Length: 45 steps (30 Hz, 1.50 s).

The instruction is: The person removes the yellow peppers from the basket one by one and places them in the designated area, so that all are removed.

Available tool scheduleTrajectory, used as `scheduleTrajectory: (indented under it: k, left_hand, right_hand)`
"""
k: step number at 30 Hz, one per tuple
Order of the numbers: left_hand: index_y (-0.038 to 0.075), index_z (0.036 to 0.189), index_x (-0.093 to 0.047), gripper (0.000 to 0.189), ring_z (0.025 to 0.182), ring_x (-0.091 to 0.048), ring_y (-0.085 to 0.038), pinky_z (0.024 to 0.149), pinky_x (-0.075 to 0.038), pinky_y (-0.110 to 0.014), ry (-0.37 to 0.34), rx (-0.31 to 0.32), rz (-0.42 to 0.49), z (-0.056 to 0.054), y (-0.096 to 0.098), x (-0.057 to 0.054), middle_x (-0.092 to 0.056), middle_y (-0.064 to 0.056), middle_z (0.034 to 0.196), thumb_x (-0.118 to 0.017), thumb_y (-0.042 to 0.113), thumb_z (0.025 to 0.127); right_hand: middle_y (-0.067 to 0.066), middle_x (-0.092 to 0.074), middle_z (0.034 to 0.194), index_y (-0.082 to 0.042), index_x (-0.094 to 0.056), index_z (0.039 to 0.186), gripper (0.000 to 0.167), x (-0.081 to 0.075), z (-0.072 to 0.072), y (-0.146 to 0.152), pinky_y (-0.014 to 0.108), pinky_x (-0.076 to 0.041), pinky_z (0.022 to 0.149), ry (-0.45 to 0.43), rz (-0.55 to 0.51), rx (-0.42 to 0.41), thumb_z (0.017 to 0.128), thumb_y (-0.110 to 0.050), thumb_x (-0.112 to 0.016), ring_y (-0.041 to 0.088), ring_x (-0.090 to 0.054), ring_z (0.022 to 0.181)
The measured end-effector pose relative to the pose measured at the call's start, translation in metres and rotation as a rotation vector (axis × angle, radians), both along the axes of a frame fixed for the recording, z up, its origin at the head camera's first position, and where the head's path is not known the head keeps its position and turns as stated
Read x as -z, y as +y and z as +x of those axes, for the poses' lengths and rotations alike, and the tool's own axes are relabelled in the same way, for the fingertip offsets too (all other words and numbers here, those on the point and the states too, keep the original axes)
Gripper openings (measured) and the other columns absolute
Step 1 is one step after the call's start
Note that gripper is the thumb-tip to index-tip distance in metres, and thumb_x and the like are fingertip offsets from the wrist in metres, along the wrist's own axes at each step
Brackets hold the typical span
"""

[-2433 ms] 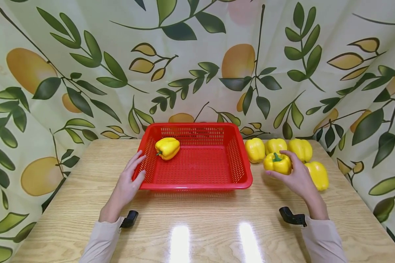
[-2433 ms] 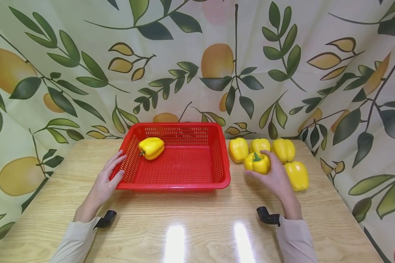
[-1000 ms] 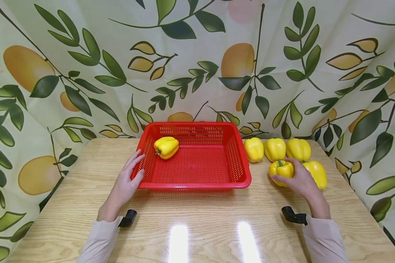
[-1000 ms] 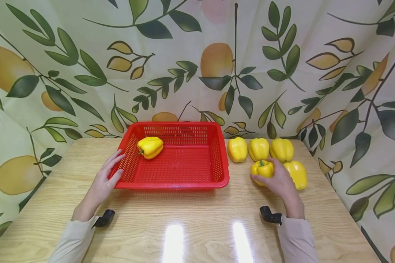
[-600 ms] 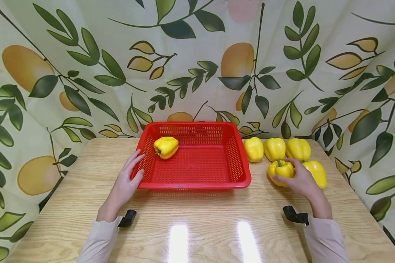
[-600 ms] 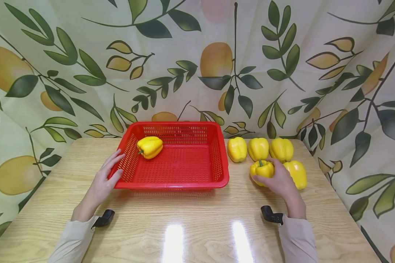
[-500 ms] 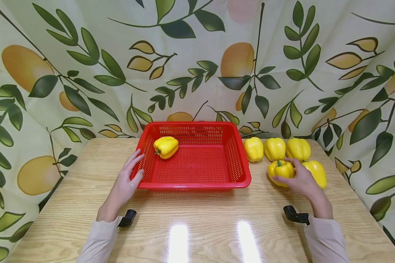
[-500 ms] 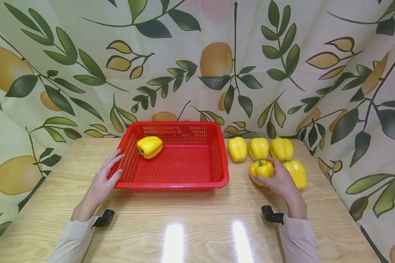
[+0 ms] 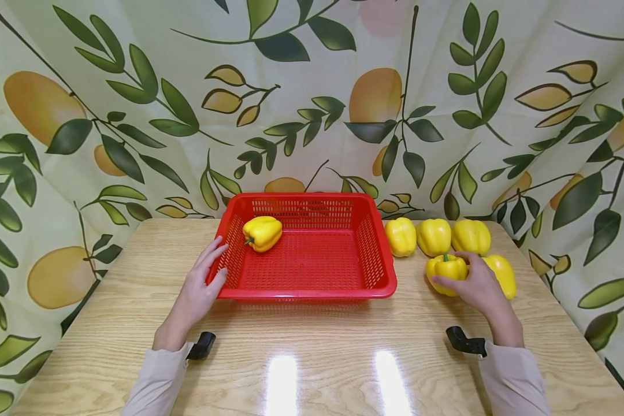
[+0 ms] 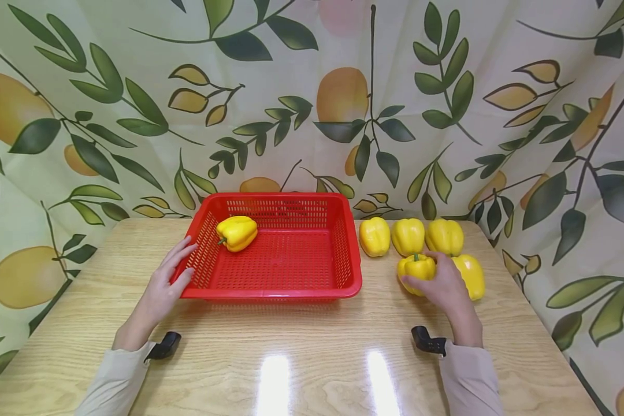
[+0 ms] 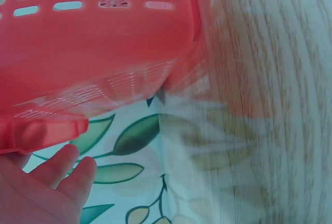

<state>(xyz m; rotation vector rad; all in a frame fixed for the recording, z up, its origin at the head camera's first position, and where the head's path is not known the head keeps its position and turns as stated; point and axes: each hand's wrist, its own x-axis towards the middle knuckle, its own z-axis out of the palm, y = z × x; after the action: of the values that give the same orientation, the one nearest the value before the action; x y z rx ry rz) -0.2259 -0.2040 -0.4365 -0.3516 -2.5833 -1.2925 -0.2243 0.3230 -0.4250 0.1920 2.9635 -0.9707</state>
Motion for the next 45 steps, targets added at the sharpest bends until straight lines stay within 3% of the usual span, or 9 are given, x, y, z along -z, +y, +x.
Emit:
scheduleTrajectory:
  k: [9, 20, 25, 34, 45]
  left_hand:
    - [0.001, 0.145, -0.046, 0.05, 0.149, -0.026, -0.04, 0.116, -0.027, -0.065, -0.006, 0.004, -0.003, 0.0, 0.0, 0.0, -0.028, -0.011, 0.162, -0.052, 0.003, 0.095]
    - [0.0, 0.145, -0.045, 0.05, 0.149, -0.025, -0.04, 0.116, -0.027, -0.064, -0.016, 0.003, 0.004, 0.001, 0.0, 0.0, -0.028, -0.011, 0.162, -0.052, 0.003, 0.096]
    - [0.001, 0.145, -0.046, 0.05, 0.15, -0.025, -0.039, 0.116, -0.027, -0.065, -0.021, 0.003, 0.005, 0.001, 0.0, 0.0, -0.028, -0.011, 0.163, -0.051, 0.003, 0.096]
    - [0.0, 0.145, -0.046, 0.05, 0.149, -0.025, -0.04, 0.116, -0.027, -0.065, -0.01, 0.006, 0.005, 0.0, -0.001, 0.0, -0.028, -0.012, 0.163, -0.051, 0.003, 0.095]
    - [0.001, 0.145, -0.046, 0.05, 0.15, -0.024, -0.04, 0.116, -0.025, -0.066, -0.015, 0.009, 0.009, 0.0, 0.0, 0.0, -0.028, -0.011, 0.163, -0.051, 0.004, 0.096]
  right_hand:
    - [0.038, -0.041, 0.135, 0.015, -0.029, 0.145, 0.099, -0.003, 0.002, 0.0, 0.061, -0.043, 0.09, -0.003, 0.051, 0.014, 0.084, -0.048, -0.074, 0.048, -0.043, 0.109]
    - [0.039, -0.037, 0.142, 0.012, -0.033, 0.146, 0.101, -0.003, 0.001, -0.007, 0.067, -0.037, 0.098, 0.001, 0.06, 0.037, 0.081, -0.053, -0.075, 0.052, -0.039, 0.121]
    - [0.039, -0.038, 0.14, 0.013, -0.037, 0.143, 0.096, -0.001, 0.0, -0.009, 0.066, -0.038, 0.096, 0.044, 0.057, 0.04, 0.081, -0.049, -0.077, 0.052, -0.04, 0.12]
    - [0.039, -0.038, 0.142, 0.006, -0.042, 0.143, 0.08, -0.003, 0.0, -0.008, 0.071, -0.034, 0.1, 0.065, 0.075, -0.037, 0.086, -0.039, -0.075, 0.055, -0.037, 0.125]
    - [0.04, -0.042, 0.139, 0.012, -0.046, 0.137, 0.076, 0.0, 0.001, -0.01, 0.069, -0.032, 0.101, 0.149, 0.05, 0.025, 0.084, -0.034, -0.076, 0.056, -0.037, 0.125]
